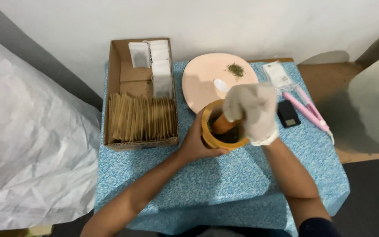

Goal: Grinding dried tea leaves into a finer powder using a wooden mortar and pestle.

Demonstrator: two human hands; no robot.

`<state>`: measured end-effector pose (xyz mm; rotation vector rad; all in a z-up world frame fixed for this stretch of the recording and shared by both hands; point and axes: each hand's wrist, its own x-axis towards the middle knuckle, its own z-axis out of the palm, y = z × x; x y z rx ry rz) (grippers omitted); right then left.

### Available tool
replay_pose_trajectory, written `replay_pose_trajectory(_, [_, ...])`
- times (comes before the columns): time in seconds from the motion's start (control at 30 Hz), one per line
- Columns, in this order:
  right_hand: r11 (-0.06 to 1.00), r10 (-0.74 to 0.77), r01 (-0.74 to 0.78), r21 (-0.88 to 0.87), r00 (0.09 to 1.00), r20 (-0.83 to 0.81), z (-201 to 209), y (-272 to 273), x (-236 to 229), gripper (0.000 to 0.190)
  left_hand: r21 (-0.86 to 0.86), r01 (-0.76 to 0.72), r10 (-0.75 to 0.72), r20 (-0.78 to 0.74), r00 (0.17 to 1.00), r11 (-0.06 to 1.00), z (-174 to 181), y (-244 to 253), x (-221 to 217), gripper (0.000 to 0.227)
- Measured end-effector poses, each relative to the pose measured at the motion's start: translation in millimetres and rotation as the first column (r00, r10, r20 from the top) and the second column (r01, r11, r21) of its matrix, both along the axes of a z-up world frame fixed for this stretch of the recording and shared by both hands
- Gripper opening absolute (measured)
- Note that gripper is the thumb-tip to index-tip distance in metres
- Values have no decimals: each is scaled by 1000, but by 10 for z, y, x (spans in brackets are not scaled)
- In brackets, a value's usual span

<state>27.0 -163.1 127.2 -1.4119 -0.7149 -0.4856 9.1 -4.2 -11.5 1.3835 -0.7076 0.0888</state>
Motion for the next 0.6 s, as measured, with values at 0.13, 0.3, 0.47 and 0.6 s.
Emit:
replay_pose_trajectory(0.13, [997, 11, -17, 72, 997, 82, 51, -172, 32, 56, -21, 11, -11, -3, 1000, 1000, -39, -4, 16, 139])
replay_pose_trajectory(0.3, [985, 37, -57, 164, 992, 123, -53, -84, 236, 57, -35, -5, 6, 9, 1000, 999, 20, -3, 37, 137])
replay_pose_trajectory(0.47, [965, 111, -128, 228, 990, 87, -23, -118, 246, 57, -1, -8, 8, -8, 1000, 1000, 96, -4, -7, 136])
replay_pose_trajectory(0.6, [940, 209, -212, 268, 977, 41, -175, -164, 259, 53, -53, -1, 3, 28, 1000, 999, -47, -31, 82, 135])
